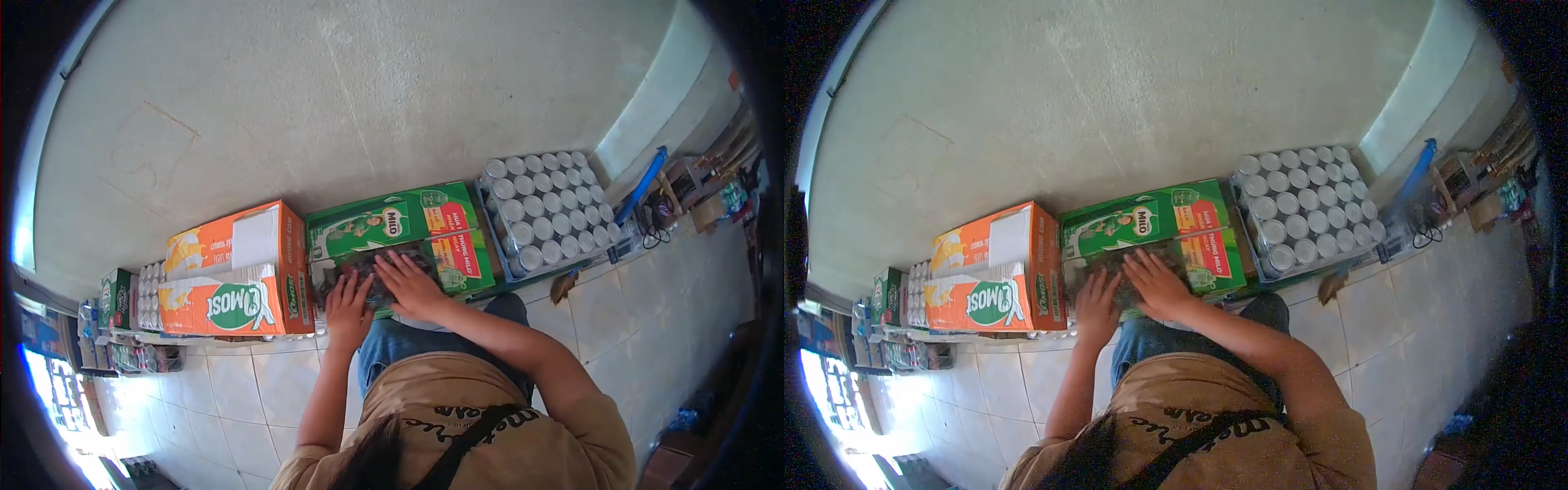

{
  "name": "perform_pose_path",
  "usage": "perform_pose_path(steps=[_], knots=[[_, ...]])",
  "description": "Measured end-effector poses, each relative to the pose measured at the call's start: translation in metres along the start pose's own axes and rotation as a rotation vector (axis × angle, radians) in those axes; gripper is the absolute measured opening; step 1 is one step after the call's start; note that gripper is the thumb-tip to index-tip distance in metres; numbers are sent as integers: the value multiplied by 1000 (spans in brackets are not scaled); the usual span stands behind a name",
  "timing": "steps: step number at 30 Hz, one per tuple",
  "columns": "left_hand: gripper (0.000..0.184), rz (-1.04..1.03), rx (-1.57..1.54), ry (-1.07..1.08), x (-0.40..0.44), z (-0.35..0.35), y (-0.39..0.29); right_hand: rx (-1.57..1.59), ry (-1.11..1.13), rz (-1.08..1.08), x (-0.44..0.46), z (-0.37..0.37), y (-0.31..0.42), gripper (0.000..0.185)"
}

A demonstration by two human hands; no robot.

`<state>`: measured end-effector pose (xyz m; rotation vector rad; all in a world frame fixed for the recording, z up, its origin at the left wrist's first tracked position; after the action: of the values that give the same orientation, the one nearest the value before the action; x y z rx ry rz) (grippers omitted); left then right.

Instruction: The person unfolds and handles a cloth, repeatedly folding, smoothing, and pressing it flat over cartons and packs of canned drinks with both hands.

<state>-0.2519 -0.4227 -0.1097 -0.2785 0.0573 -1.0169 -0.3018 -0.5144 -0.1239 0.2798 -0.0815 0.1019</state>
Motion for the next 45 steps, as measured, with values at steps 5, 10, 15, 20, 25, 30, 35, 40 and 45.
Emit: perform_pose_path(steps=[5,10,15,20,25,30,35,40,45], knots=[[67,114,-16,-49,-23,9,23,29,19,49,23,-4,29,82],[69,104,50,-53,-18,6,11,105,-46,-24,10,2,18,81],[67,58,71,-28,24,-14,-9,146,-163,-228,-8,11,-24,79],[62,-104,98,-111,93,-26,-41,14,-218,-399,-13,26,-87,71],[60,-170,65,-203,163,-47,-60,-77,-289,-486,-10,36,-158,69],[63,-91,59,-106,194,-65,-66,-63,-275,-527,-11,41,-189,68],[61,-169,-18,-104,144,-50,-71,-44,-247,-479,-33,38,-148,72],[66,-244,-15,4,51,-26,-68,13,-123,-381,-63,24,-69,86],[68,-56,30,58,17,-12,-35,38,-74,-252,-38,13,-32,90]])
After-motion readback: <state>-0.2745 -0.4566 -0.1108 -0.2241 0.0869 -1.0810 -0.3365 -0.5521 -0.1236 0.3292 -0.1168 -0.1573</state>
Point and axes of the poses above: each hand's wrist, its own x-axis towards the middle knuckle, its own z-axis out of the back of the hand, y = z × x, the point moved 10 cm from there along x, towards the middle knuckle, and after that the axes turned 8 degrees about y, right-handed, at the moved point
